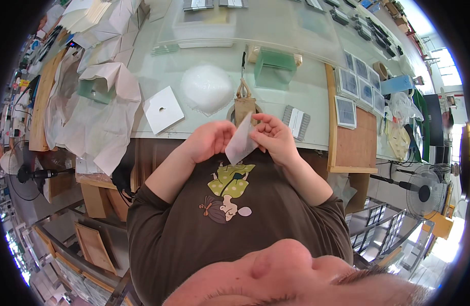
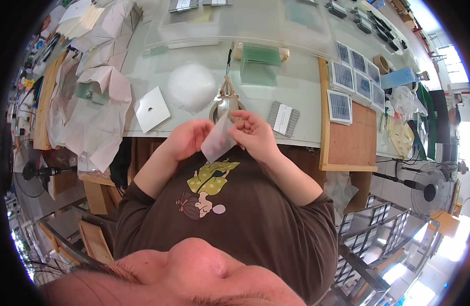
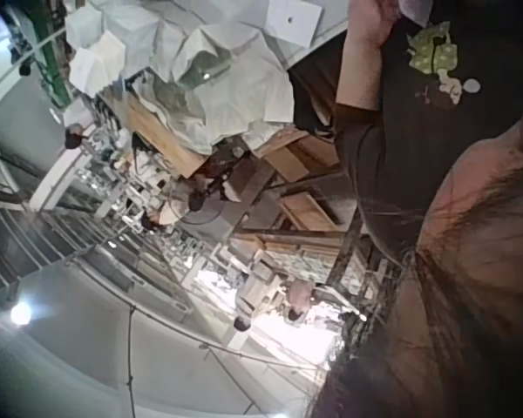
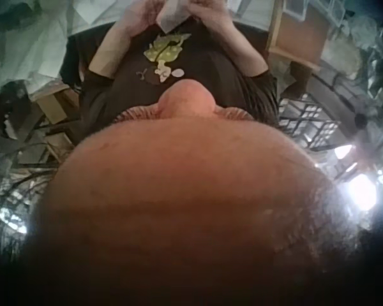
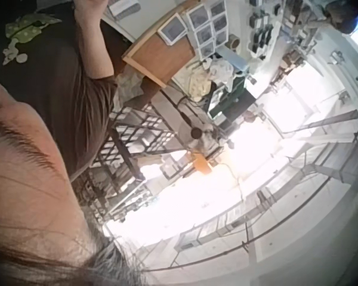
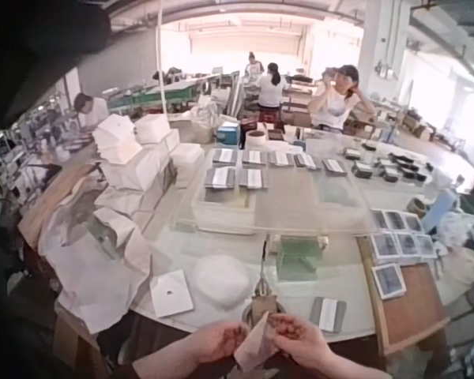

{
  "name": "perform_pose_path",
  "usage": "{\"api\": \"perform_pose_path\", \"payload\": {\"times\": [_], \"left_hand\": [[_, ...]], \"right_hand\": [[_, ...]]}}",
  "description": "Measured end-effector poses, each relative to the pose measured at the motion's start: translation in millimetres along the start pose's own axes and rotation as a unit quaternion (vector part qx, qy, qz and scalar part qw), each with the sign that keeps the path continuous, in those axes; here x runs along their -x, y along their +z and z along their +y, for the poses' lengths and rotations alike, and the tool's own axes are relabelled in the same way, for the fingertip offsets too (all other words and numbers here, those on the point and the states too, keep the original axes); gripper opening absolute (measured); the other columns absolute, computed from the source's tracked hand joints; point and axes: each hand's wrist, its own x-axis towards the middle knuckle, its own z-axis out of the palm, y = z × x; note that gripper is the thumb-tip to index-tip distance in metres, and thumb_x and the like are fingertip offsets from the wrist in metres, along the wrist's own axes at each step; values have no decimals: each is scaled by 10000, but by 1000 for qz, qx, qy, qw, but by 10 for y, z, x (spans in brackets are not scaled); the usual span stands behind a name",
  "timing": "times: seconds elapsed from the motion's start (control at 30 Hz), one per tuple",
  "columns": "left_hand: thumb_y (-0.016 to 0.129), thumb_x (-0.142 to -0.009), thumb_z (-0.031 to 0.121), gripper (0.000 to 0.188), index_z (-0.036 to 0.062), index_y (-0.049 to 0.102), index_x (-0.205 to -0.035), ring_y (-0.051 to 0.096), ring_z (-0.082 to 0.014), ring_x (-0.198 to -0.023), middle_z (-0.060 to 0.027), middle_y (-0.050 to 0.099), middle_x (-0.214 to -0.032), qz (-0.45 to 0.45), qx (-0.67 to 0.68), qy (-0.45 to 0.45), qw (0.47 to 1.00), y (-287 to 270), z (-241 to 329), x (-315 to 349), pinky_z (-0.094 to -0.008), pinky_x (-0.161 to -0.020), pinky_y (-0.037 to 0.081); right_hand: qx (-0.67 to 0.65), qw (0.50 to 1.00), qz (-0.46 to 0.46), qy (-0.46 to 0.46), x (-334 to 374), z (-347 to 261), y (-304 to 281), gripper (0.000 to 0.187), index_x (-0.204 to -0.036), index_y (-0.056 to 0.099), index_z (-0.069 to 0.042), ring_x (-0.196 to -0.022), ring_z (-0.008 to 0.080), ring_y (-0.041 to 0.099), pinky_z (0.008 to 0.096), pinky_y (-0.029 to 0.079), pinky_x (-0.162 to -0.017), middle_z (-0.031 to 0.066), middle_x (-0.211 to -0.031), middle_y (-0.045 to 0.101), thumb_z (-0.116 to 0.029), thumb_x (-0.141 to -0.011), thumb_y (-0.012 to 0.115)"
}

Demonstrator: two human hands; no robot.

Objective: The person repeatedly assembles small solar panels by layering plastic film, a solar cell, and a top frame on a jig by hand, then places the finished panels onto a stack.

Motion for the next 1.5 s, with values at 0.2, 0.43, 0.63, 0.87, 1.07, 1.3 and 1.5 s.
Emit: {"api": "perform_pose_path", "payload": {"times": [0.2,0.43,0.63,0.87,1.07,1.3,1.5], "left_hand": [[505,-956,336,369,2,563,-1101,621,-183,-813,-106,653,-969,246,-134,76,957,205,179,-143,-318,-743,496],[733,-790,187,328,14,593,-1031,554,-115,-642,-20,597,-728,318,-561,175,744,71,195,-402,-257,-612,466],[759,-764,222,365,19,594,-1020,550,-110,-632,-24,592,-699,331,-610,177,698,43,199,-425,-259,-603,460],[773,-751,245,399,16,594,-1023,556,-117,-632,-25,600,-702,331,-606,167,704,52,218,-421,-261,-603,461],[779,-745,251,406,17,591,-1018,561,-119,-638,-26,599,-704,337,-609,165,699,59,205,-427,-263,-604,462],[794,-726,254,432,17,587,-1022,544,-122,-622,-26,591,-722,322,-604,183,706,45,161,-480,-267,-599,458],[789,-721,186,372,58,604,-1016,491,-126,-568,-48,570,-855,291,-639,306,643,41,80,-228,-259,-523,427]], "right_hand": [[38,985,145,-81,-80,-11,-23,313,-1113,499,29,-652,77,577,196,468,-544,49,-814,615,6,-834,640],[227,942,210,-128,-212,199,-195,243,-917,531,3,-613,42,507,189,442,-557,11,-729,575,-60,-775,719],[253,936,217,-117,-205,248,-196,262,-906,545,-6,-597,32,465,189,417,-547,-14,-687,538,-83,-750,740],[256,935,211,-124,-196,265,-188,258,-911,538,-7,-606,15,451,160,386,-542,-30,-695,529,-50,-759,743],[260,934,206,-131,-193,275,-216,253,-912,539,-11,-600,11,443,157,375,-534,-34,-693,531,-43,-761,739],[310,917,210,-139,-129,219,-222,287,-986,558,-10,-594,5,426,167,371,-534,-32,-707,528,-61,-765,733],[588,715,261,-274,-63,-58,-721,402,-1038,608,-17,-802,218,581,336,485,-725,87,-912,609,-171,-707,777]]}}
